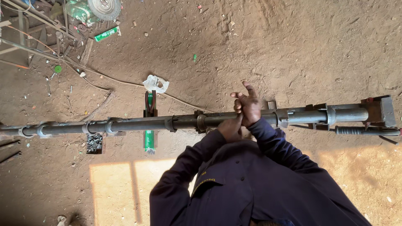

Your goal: The person opens a small packet and pours granular material into a joint on a long metal pipe assembly. They then rub the joint with both hands, remove a handle from the pipe, and reposition the pipe on the ground.

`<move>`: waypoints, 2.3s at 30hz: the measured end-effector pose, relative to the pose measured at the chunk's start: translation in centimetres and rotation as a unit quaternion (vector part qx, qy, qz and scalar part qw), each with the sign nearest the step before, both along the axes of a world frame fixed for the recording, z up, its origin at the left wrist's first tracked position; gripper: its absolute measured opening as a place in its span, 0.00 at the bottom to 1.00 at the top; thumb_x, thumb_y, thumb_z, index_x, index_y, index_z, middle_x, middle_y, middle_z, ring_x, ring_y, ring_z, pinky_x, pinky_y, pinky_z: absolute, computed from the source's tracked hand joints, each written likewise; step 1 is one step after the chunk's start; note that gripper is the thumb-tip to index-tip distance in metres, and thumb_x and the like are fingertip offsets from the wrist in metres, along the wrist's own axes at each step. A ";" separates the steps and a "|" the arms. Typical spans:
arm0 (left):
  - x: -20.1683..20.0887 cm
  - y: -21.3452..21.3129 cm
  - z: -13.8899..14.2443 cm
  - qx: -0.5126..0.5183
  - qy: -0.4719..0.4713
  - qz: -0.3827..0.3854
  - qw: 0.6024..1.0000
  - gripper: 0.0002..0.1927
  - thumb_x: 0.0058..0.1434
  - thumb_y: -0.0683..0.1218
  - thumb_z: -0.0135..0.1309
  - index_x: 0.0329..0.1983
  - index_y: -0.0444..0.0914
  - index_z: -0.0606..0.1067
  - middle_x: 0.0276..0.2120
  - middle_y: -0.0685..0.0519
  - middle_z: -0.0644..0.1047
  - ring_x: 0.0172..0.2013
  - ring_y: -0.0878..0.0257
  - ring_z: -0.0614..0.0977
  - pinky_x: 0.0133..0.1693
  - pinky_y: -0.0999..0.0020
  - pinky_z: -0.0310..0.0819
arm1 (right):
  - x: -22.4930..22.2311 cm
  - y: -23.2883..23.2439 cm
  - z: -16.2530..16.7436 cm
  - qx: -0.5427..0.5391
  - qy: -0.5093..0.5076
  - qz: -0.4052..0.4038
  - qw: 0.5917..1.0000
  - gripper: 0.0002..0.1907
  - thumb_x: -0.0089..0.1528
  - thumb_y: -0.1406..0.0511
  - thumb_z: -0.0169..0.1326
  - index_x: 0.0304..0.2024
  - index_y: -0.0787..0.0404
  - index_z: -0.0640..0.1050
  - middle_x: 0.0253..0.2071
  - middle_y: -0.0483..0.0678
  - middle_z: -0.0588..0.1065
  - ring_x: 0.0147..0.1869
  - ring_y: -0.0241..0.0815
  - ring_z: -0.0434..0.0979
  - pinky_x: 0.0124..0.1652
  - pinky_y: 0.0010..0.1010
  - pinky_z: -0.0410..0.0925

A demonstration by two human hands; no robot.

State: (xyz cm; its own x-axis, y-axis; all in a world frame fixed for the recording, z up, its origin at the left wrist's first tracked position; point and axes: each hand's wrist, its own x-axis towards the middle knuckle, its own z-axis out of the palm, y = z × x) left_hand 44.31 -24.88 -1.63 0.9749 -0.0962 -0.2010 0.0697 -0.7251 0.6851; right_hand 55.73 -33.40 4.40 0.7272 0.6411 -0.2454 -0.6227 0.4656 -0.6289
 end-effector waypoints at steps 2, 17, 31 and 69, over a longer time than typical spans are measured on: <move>0.3 0.2 0.1 0.151 -0.017 0.009 0.988 0.22 0.59 0.46 0.57 0.50 0.29 0.67 0.30 0.38 0.79 0.31 0.44 0.83 0.35 0.50 0.80 | -0.6 0.6 0.1 -0.036 -0.031 -0.012 0.999 0.30 0.70 0.71 0.49 0.72 0.54 0.55 0.45 0.57 0.78 0.24 0.33 0.71 0.23 0.25 0.67; 1.3 1.9 2.9 0.092 -0.068 0.024 0.993 0.44 0.51 0.45 0.59 0.66 0.31 0.49 0.26 0.40 0.78 0.26 0.44 0.82 0.30 0.51 0.79 | -1.2 1.4 -0.7 0.064 0.039 0.008 0.997 0.26 0.75 0.57 0.44 0.72 0.60 0.64 0.37 0.52 0.79 0.26 0.35 0.74 0.26 0.27 0.70; 0.8 1.9 -0.5 0.195 -0.005 0.000 0.981 0.23 0.61 0.44 0.55 0.53 0.29 0.62 0.30 0.39 0.79 0.27 0.48 0.83 0.33 0.51 0.80 | -1.7 2.1 -0.7 -0.029 -0.064 -0.044 0.997 0.24 0.69 0.71 0.49 0.65 0.49 0.63 0.41 0.54 0.80 0.25 0.34 0.73 0.26 0.27 0.70; 2.3 -2.4 2.8 0.133 0.010 -0.070 0.989 0.18 0.58 0.45 0.55 0.47 0.27 0.75 0.33 0.36 0.81 0.33 0.43 0.83 0.37 0.47 0.78 | 0.0 -3.9 -0.6 -0.071 -0.011 -0.096 0.993 0.28 0.66 0.74 0.44 0.68 0.51 0.60 0.42 0.52 0.80 0.23 0.33 0.72 0.21 0.25 0.68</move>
State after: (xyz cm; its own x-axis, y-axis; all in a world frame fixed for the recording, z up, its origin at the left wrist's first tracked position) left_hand 46.65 -27.25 1.19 0.9511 -0.1710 -0.2572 -0.0319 -0.8827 0.4688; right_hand 55.70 -37.33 3.79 0.8390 0.4497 -0.3063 -0.5164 0.4804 -0.7089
